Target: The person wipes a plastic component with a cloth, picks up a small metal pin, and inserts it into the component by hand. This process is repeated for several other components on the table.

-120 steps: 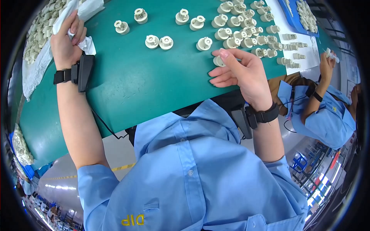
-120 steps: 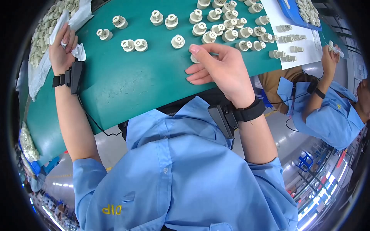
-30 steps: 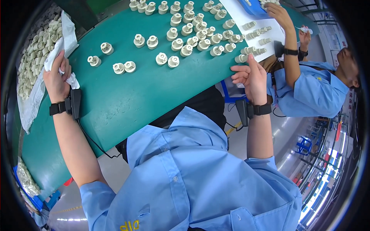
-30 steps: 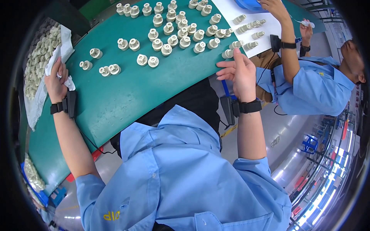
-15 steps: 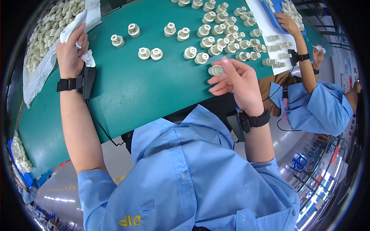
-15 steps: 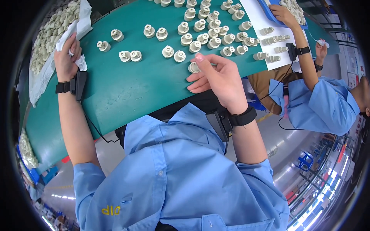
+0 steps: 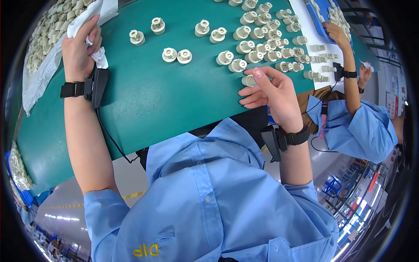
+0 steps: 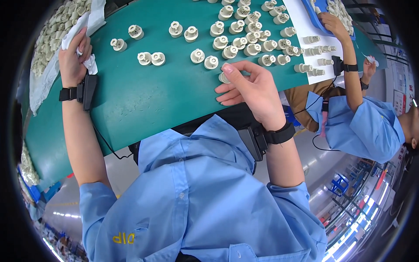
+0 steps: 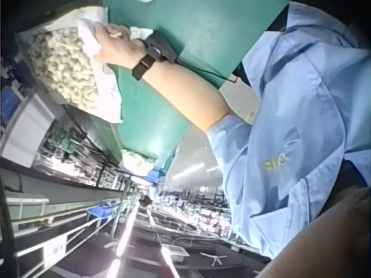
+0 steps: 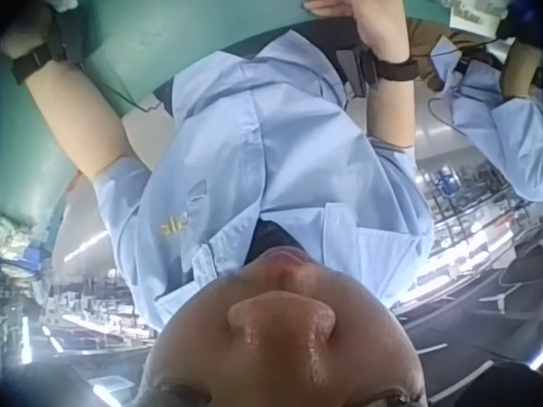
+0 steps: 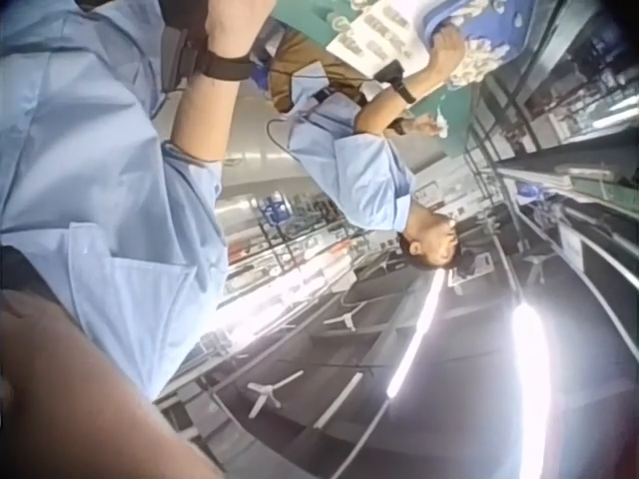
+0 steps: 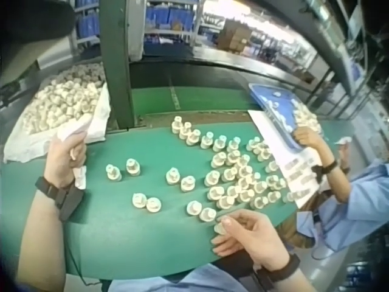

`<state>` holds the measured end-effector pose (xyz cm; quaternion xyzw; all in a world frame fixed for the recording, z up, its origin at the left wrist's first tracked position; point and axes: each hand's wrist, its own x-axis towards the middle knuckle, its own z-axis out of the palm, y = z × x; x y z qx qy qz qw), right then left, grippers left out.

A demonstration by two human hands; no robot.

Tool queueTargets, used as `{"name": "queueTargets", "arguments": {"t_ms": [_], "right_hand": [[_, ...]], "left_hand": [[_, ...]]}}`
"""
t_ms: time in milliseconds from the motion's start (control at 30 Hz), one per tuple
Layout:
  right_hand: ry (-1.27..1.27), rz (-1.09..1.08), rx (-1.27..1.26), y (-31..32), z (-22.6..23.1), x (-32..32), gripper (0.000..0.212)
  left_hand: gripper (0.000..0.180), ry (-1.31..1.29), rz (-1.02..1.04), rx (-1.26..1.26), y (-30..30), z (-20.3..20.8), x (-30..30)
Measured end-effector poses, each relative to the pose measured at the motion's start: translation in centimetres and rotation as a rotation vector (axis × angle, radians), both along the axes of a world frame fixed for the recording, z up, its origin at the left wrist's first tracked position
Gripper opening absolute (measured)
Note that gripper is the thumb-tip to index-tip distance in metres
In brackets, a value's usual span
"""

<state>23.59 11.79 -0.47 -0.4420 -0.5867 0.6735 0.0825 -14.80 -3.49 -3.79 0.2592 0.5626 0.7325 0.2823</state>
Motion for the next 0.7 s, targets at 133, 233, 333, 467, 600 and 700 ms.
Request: {"name": "queueTargets", "arguments": {"t_ms": [133, 233, 333, 467, 600, 700], "right_hand": [[-0.020, 0.004, -0.010, 0.1, 0.1, -0.2, 0.037], [-0.023, 0.022, -0.026, 0.4, 0.1, -0.3, 0.033], [-0.012, 0.049, -0.058, 0.6, 0.3, -0.3, 0.030], [-0.040, 0.037, -0.056, 0.5, 0.1, -0.1, 0.031], [0.057, 0.010, -0.174, 1.1, 0.3, -0.1, 0.034], [-0.004, 0.055, -0.028, 0.7, 0.1, 0.0, 0.036]], "left_hand": [[0.010, 0.007, 0.007, -0.033, 0.2, 0.1, 0.1], [0.010, 0.005, 0.009, -0.033, 0.1, 0.1, 0.0], [0.009, -0.002, 0.009, 0.001, 0.0, 0.3, 0.2], [0.009, 0.003, 0.039, -0.045, -0.1, 0.3, 0.7], [0.009, 0.019, -0.014, -0.013, -0.1, -0.3, -0.5], [0.009, 0.019, -0.060, 0.018, -0.1, -0.4, -0.8]]}}
